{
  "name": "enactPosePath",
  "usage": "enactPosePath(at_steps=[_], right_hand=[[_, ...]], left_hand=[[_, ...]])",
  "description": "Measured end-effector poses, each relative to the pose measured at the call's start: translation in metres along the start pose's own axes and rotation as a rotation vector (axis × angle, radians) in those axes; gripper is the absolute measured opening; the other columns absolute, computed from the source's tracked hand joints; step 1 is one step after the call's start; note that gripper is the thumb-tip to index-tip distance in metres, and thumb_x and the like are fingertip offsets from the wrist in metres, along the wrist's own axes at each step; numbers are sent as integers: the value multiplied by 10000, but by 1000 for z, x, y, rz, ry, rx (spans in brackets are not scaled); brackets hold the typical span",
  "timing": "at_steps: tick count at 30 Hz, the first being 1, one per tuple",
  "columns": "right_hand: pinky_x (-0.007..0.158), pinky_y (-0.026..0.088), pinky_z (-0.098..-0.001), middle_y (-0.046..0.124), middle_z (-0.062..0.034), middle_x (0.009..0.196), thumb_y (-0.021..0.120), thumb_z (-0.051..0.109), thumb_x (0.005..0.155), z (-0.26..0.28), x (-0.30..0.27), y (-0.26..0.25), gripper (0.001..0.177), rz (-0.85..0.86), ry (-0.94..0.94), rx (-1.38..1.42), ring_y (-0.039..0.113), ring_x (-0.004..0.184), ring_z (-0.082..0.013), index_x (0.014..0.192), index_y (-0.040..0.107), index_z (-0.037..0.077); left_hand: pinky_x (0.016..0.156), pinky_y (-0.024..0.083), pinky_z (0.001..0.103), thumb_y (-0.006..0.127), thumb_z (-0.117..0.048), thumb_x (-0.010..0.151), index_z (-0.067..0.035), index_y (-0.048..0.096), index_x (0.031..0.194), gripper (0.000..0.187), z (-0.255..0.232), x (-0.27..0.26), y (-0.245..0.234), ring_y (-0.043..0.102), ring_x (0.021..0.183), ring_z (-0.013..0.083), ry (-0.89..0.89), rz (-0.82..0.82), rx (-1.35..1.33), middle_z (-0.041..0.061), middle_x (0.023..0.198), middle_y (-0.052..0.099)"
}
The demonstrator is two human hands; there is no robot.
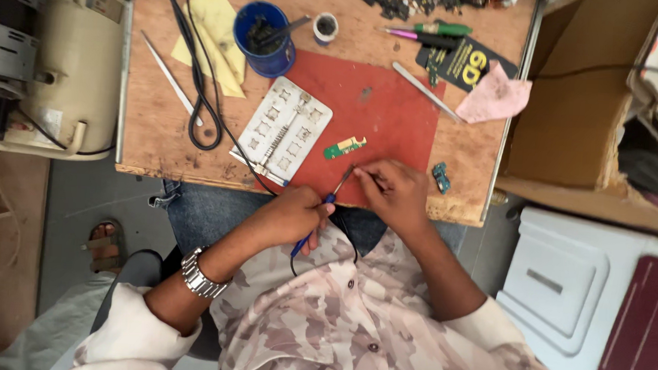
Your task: The person uses a soldering iron to apply solder to a small green circuit board held in their left hand. They repeatedly heat and apply solder to specific points on the board while occasionally using tweezers to adjust components or the board's position on the workbench.
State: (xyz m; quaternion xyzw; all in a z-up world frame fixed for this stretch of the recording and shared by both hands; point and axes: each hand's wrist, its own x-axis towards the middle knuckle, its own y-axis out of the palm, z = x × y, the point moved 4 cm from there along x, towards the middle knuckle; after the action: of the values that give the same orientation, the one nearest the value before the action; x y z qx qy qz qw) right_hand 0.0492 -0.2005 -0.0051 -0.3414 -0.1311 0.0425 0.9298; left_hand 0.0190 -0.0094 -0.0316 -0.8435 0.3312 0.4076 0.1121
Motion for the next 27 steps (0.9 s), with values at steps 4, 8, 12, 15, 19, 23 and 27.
enactPosePath(at_steps=[4,8,12,15,19,23,27], right_hand=[[524,398,-274,614,-63,667,820,67,935,-9,0,-1,147,-93,139,-41,530,546,-109,873,696,20],[494,373,-265,645,-48,699,792,40,910,-5,-2,-2,78,11,46,89,521,536,-81,892,718,23],[504,373,-256,630,-44,691,794,30,910,-6,-3,-2,101,-24,69,66,508,549,-71,870,702,14],[485,342,-261,638,-41,682,778,5,903,-9,-1,-4,81,0,89,134,482,523,-71,867,706,3],[518,392,-240,634,-44,720,790,16,895,-1,-2,-4,91,32,-4,89,545,579,-41,895,700,4],[482,334,-263,596,-28,636,793,11,891,-5,-2,-8,82,-16,95,119,458,520,-61,862,716,9],[484,342,-262,599,-26,643,794,17,879,-9,-3,-4,79,50,65,111,469,525,-59,855,718,13]], left_hand=[[462,566,361,560,-265,1014,48,659,729,434,-4,-2,-1,704,472,213,13,-10,54,134,572,700],[462,556,366,619,-263,987,48,676,708,422,-13,-8,-1,704,477,204,17,-44,78,119,572,705],[486,566,363,656,-263,965,45,690,642,448,-20,-15,-2,714,476,203,47,-99,183,119,546,699],[508,562,368,684,-278,943,28,694,602,459,-25,-16,-1,717,474,215,120,-165,280,125,528,688],[520,529,402,739,-291,900,10,703,612,418,-27,-21,0,704,495,262,265,-253,372,159,534,668],[514,497,437,791,-351,837,10,680,603,444,-23,-18,0,679,490,316,214,-279,374,184,526,636],[514,456,477,845,-402,790,24,667,590,503,-18,-15,1,620,512,388,289,-333,460,222,542,583]])
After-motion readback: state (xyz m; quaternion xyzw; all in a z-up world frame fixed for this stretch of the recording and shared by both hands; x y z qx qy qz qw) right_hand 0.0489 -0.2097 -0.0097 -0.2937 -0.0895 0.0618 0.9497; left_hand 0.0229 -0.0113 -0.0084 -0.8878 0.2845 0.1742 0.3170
